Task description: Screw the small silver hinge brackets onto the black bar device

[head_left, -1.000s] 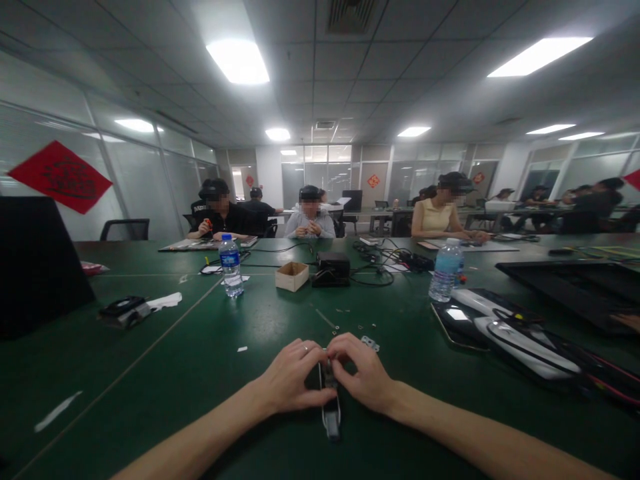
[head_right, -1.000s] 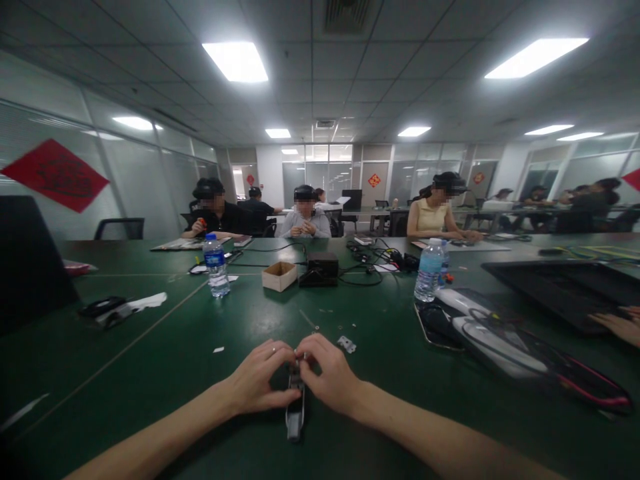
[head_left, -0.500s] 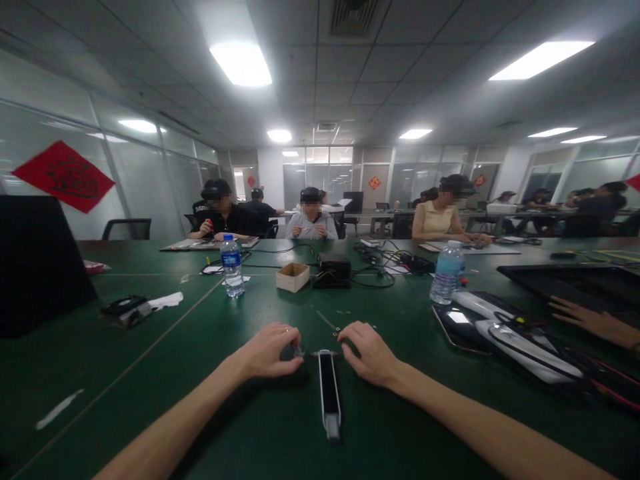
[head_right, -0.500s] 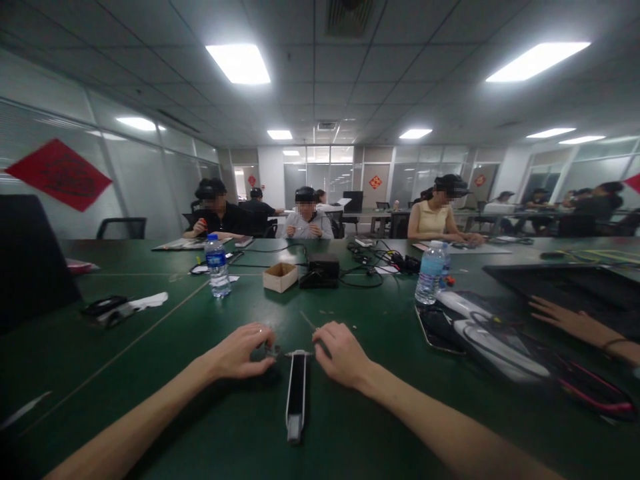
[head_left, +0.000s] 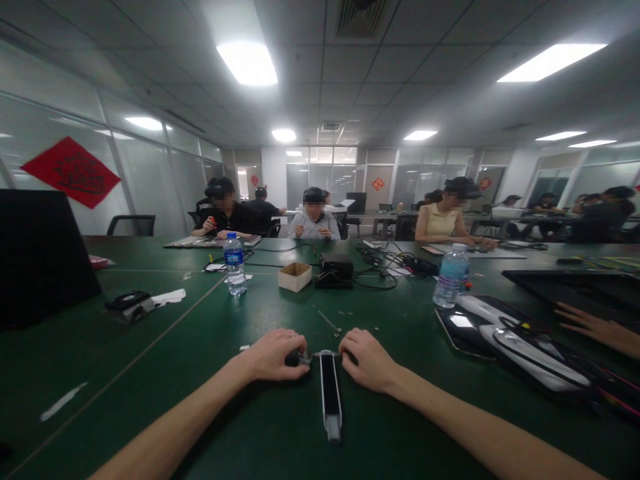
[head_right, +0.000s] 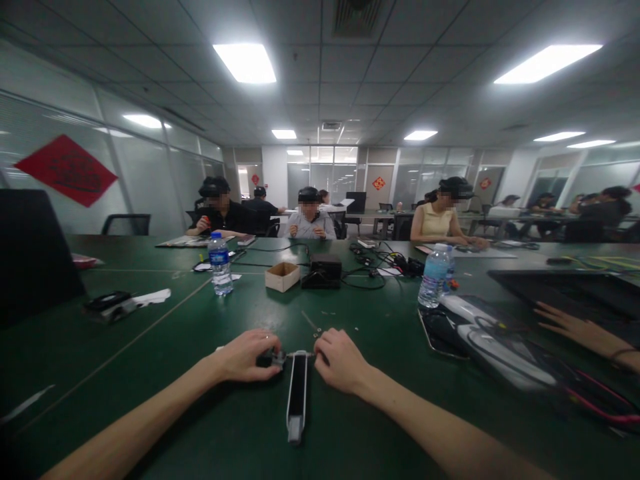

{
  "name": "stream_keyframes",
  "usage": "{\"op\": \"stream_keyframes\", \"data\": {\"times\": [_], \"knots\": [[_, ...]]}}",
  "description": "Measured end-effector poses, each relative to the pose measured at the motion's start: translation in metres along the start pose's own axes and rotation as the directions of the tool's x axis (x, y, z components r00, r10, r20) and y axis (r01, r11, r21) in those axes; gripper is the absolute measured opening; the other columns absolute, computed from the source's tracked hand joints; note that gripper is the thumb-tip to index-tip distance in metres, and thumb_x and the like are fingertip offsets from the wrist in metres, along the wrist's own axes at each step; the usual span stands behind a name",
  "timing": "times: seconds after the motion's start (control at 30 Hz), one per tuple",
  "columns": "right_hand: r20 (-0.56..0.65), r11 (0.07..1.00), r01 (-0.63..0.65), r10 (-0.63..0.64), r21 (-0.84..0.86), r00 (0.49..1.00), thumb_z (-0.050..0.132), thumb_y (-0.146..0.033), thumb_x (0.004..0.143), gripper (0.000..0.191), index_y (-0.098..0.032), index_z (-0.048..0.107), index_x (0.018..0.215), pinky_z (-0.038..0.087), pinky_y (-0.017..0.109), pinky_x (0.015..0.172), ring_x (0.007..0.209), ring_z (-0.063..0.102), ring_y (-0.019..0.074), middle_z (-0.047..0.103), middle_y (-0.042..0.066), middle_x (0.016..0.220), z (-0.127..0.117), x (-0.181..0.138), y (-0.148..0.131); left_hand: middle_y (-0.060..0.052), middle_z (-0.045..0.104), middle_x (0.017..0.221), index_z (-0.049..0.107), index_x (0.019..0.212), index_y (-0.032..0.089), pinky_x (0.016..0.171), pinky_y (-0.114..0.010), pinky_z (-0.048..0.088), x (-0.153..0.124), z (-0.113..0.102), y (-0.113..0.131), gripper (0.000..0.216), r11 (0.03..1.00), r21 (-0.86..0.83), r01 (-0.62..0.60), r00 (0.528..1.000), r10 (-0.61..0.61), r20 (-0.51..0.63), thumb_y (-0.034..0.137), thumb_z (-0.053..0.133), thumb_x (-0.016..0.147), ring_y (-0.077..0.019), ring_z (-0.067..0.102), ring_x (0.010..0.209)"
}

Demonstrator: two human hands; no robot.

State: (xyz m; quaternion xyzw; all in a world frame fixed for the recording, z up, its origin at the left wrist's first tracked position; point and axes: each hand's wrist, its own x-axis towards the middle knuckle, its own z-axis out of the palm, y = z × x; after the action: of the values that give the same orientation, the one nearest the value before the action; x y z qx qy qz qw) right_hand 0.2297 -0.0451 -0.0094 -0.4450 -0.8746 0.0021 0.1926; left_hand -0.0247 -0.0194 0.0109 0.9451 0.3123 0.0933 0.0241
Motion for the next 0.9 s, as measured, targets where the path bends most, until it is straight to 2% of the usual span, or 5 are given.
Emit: {"op": "stream_keyframes", "data": {"times": [0.23,0.43,0.63,0.8,0.9], "knots": [[-0.022,0.999,0.026,-0.026,0.023,0.999,0.052,-0.015,0.084,0.012,-0.015,0.064,0.088,0.042,0.032,0.078,0.086,0.054,0.0187,0.063,0.006,0.093,0.000,-0.002,-0.001,-0.002,0.064,0.088,0.058,0.094,0.020,0.076,-0.028,0.043,0.002,0.000,0.001,0.023,1.000,0.003,-0.002,1.000,0.002,0.002,0.038,0.064,0.081,-0.0198,0.059,0.083],[0.002,0.999,0.002,-0.002,0.043,1.000,0.053,-0.014,0.084,0.013,-0.016,0.065,0.087,0.044,0.032,0.078,0.086,0.055,0.0191,0.063,0.007,0.093,0.000,-0.001,-0.001,-0.002,0.063,0.090,0.062,0.099,0.022,0.073,-0.027,0.042,0.001,-0.002,0.002,0.029,0.999,-0.008,0.041,0.998,-0.040,0.044,0.046,0.064,0.083,-0.0200,0.060,0.084],[0.006,0.998,0.014,-0.015,0.068,1.000,0.052,-0.013,0.086,0.012,-0.015,0.063,0.089,0.044,0.035,0.083,0.088,0.056,0.0192,0.063,0.007,0.094,-0.002,-0.002,-0.003,-0.003,0.062,0.095,0.060,0.108,0.023,0.076,-0.027,0.043,0.001,0.000,0.005,0.029,0.998,-0.036,0.051,0.998,-0.050,0.033,0.041,0.062,0.085,-0.0200,0.060,0.087],[0.017,0.997,0.010,-0.012,0.074,1.000,0.052,-0.012,0.086,0.012,-0.015,0.063,0.089,0.045,0.034,0.082,0.088,0.056,0.0188,0.063,0.007,0.094,-0.004,-0.002,-0.004,-0.005,0.061,0.101,0.059,0.107,0.022,0.081,-0.031,0.044,0.002,0.001,0.009,0.043,0.998,-0.023,0.057,0.998,-0.056,0.012,0.050,0.070,0.076,-0.0235,0.059,0.092],[0.016,0.997,0.017,-0.018,0.073,1.000,0.052,-0.013,0.086,0.012,-0.015,0.063,0.089,0.046,0.033,0.081,0.087,0.056,0.0186,0.062,0.007,0.094,-0.004,-0.002,-0.004,-0.005,0.060,0.099,0.061,0.102,0.021,0.076,-0.030,0.045,0.002,0.000,0.012,0.038,0.995,-0.026,0.101,0.994,-0.100,0.038,0.049,0.069,0.076,-0.0227,0.059,0.087]]}}
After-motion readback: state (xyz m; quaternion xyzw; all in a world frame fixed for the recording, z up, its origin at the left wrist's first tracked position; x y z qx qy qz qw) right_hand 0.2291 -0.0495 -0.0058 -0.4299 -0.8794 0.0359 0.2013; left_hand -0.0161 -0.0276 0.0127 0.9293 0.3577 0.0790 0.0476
